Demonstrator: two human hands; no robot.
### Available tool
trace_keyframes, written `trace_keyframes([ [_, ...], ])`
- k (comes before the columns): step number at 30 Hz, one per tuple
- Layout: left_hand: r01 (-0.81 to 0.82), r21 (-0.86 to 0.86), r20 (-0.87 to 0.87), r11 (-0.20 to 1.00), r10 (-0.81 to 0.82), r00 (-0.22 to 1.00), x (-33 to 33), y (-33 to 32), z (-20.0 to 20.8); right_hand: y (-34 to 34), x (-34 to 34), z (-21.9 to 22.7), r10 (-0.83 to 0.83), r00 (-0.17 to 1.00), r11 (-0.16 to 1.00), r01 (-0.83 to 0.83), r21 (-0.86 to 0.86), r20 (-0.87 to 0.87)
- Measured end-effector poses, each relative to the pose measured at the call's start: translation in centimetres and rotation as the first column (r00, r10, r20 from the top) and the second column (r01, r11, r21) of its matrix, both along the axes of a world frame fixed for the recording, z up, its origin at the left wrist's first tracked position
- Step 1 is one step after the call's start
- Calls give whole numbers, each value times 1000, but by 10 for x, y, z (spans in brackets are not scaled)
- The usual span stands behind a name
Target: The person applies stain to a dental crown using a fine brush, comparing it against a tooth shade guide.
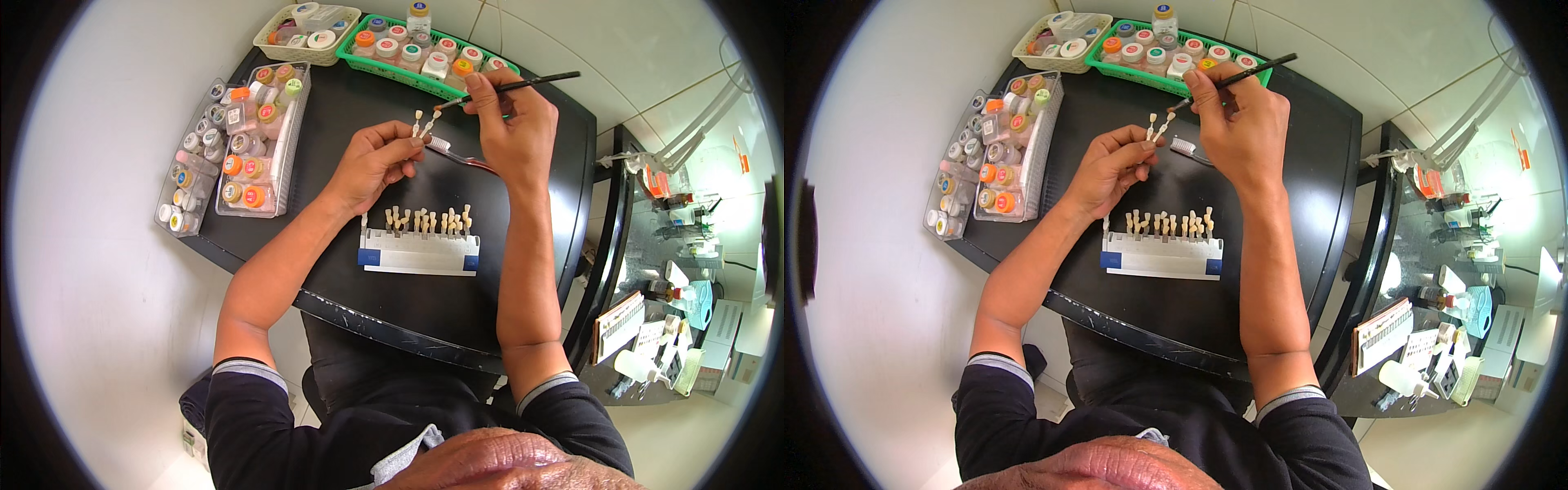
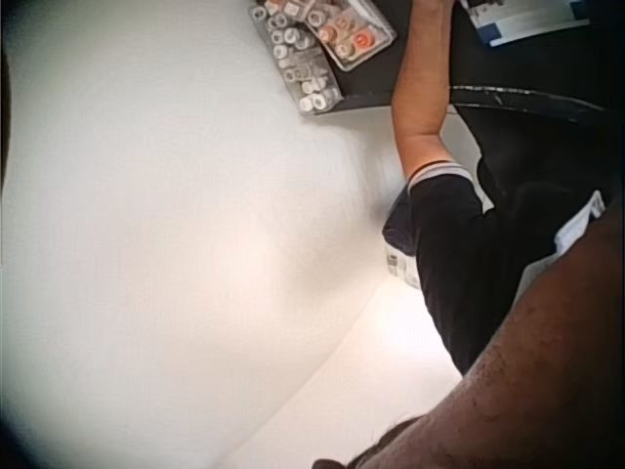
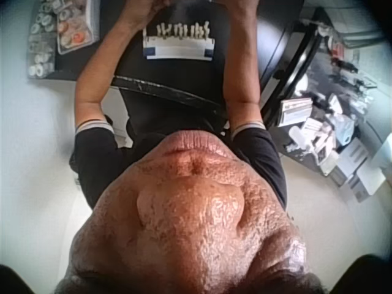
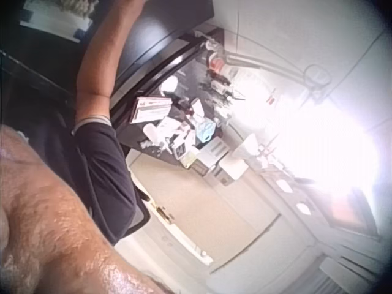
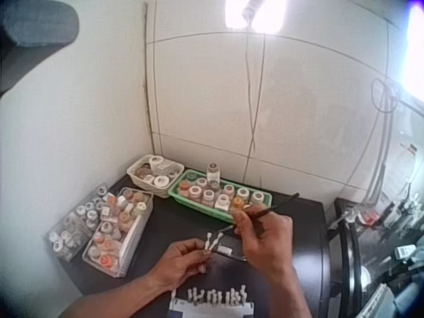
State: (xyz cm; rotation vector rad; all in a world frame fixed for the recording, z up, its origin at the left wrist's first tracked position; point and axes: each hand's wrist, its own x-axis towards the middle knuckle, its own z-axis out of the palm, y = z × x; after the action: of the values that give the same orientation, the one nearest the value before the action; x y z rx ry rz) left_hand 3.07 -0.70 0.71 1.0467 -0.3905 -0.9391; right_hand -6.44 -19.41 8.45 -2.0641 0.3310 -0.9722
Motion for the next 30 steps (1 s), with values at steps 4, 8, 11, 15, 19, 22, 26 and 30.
trace_keyframes([
  [4,12,8,9,1000,-12,1000,0,2,-1,4,1,-2,142,988,989,-144,26,53],
  [8,21,16,35,1000,-22,999,0,3,-2,6,5,-6,95,995,994,-93,-50,20],
  [11,32,10,49,999,-32,998,0,4,-2,5,3,-4,131,990,990,-134,55,48],
  [15,44,18,64,999,-45,997,-2,2,0,4,3,-3,124,992,992,-124,-6,34],
  [19,47,34,51,998,-49,997,-2,4,2,6,1,0,123,992,992,-124,23,20],
  [22,44,37,58,998,-47,997,-2,3,0,7,0,3,115,993,993,-115,6,-1],
  [26,45,37,74,998,-48,996,-3,2,-3,3,2,-2,102,994,993,-104,-55,-25],
  [30,57,48,95,997,-62,994,-4,3,0,4,0,0,133,991,991,-133,6,7],
])
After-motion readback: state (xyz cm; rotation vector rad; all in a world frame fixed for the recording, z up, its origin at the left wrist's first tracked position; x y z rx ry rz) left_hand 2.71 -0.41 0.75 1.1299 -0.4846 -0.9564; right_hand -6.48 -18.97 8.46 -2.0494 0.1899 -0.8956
